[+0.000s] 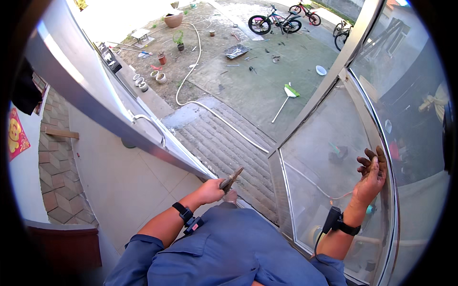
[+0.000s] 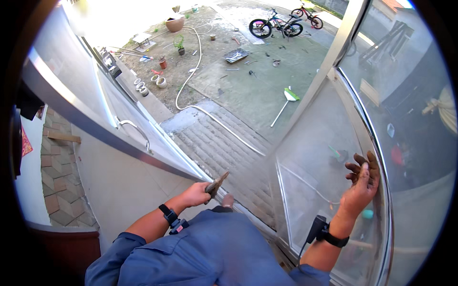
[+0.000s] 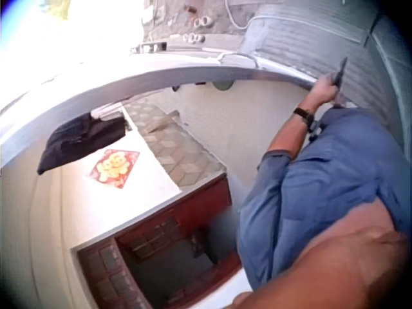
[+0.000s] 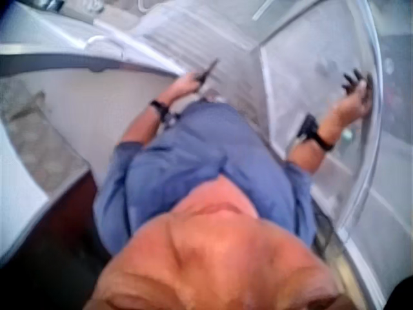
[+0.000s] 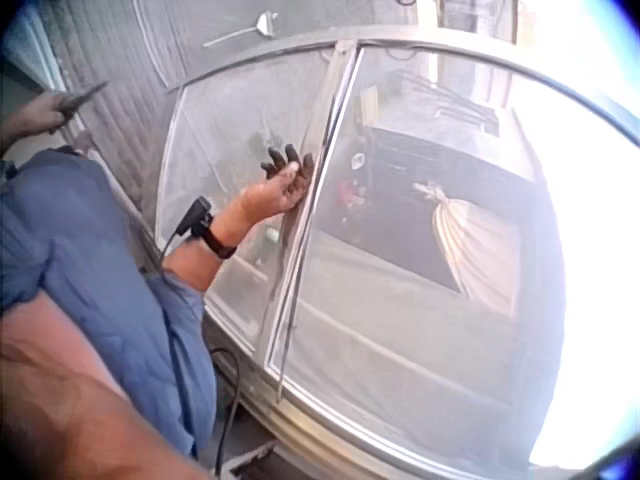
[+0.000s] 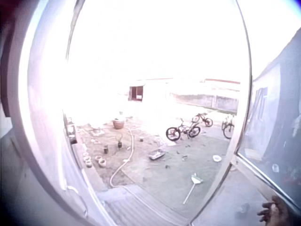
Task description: The person repairs a bicycle chain by using a wrench and a metal pin, then walks into a hallway to retrieve a tool, and returns to continue working on the chain.
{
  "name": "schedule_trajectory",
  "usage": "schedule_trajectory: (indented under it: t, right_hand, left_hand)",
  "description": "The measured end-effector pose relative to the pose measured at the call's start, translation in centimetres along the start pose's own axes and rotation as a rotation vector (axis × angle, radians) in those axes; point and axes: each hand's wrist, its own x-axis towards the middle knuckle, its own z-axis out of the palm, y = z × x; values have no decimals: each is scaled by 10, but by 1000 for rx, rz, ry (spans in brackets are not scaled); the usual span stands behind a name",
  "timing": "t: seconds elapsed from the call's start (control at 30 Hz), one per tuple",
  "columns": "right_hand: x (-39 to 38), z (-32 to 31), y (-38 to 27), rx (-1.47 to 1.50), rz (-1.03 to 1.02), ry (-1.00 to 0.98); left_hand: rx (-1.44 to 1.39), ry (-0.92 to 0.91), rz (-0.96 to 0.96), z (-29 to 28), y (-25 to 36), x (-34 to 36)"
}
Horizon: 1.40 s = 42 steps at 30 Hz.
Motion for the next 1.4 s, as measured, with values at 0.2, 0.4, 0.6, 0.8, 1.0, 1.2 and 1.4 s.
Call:
schedule_trajectory:
  t: [0.2,0.4,0.6,0.8,1.0,1.2,1.4]
  right_hand:
    - [51,-42,25,-88,6,162]
    - [83,-80,55,-174,-48,329]
    - [107,-106,94,-300,-220,498]
    - [134,-70,206,-359,135,164]
    - [169,19,298,-454,358,-127]
    - [193,72,389,-751,236,-230]
    - [161,75,447,-997,432,-219]
  left_hand:
    - [235,-98,184,7,88,100]
    - [132,-113,145,8,109,186]
    - [-61,-23,36,-13,73,262]
    - [-287,126,-122,-42,34,301]
    - [-373,169,-131,-88,57,328]
    - [-214,206,-115,-155,30,393]
    - [-254,185,-137,-221,25,425]
